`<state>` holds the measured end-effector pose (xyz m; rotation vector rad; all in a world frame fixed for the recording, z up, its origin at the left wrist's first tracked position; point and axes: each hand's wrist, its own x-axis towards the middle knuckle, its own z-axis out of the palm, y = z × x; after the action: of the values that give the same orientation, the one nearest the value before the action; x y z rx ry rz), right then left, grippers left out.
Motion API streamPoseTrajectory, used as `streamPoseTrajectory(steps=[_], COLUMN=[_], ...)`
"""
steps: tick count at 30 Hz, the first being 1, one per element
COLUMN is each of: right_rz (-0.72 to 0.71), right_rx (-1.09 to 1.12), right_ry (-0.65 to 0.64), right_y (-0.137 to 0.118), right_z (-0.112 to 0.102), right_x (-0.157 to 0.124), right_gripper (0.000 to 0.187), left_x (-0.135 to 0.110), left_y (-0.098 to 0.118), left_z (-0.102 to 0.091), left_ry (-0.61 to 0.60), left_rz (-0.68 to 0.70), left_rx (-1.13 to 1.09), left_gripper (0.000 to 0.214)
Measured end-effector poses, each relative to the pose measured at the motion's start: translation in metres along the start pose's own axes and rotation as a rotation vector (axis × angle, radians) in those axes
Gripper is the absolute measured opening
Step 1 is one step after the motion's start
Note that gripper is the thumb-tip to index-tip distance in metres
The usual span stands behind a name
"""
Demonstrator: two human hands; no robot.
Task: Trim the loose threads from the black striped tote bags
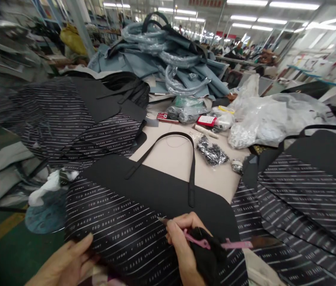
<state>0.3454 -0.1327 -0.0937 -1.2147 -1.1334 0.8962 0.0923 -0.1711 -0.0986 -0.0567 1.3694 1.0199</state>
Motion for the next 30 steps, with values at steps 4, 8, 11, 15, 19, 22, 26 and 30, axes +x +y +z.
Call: streamPoseTrajectory(steps=[4, 8, 11, 15, 19, 22, 26, 30], right_rz=[0.019, 0.055, 0.116, 0.156, 0.126, 0.086, 0.1, 0.14], right_rx=[-0.077, -0.215, -0.248, -0.259, -0.282, -0.269, -0.209, -0.181], right_ry=[0.028, 0.069, 0.056, 0.037, 0.018, 0.019, 0.008, 0.009], right_y=[-0.001, -0.002, -0.002, -0.001, 0.0, 0.001, 0.003, 0.005], right_z=[0.004, 0.008, 0.006, 0.001, 0.001, 0.002, 0.0, -0.005], right_x=[0.003, 0.002, -0.001, -0.004, -0.005, -0.005, -0.005, -0.002], right_gripper=[0.047, 0.043, 0.043, 0.037, 0.037, 0.033, 0.029, 0.032], left_x=[0.0, 0.002, -0.003, -0.008, -0.002, 0.0, -0.011, -0.02], left_y=[0.027, 0.026, 0.01, -0.007, -0.01, -0.005, 0.004, 0.007], left_z=[0.052, 0.07, 0.06, 0.051, 0.054, 0.054, 0.067, 0.096], left_ry=[0.121, 0.176, 0.102, 0.055, 0.064, 0.061, 0.122, 0.09], left_rz=[0.105, 0.014, -0.108, -0.19, -0.115, -0.109, -0.122, -0.019], left_rx=[-0.208, -0.185, -0.141, -0.058, -0.011, -0.004, -0.111, -0.146], left_gripper=[0.047, 0.043, 0.047, 0.05, 0.051, 0.058, 0.061, 0.06])
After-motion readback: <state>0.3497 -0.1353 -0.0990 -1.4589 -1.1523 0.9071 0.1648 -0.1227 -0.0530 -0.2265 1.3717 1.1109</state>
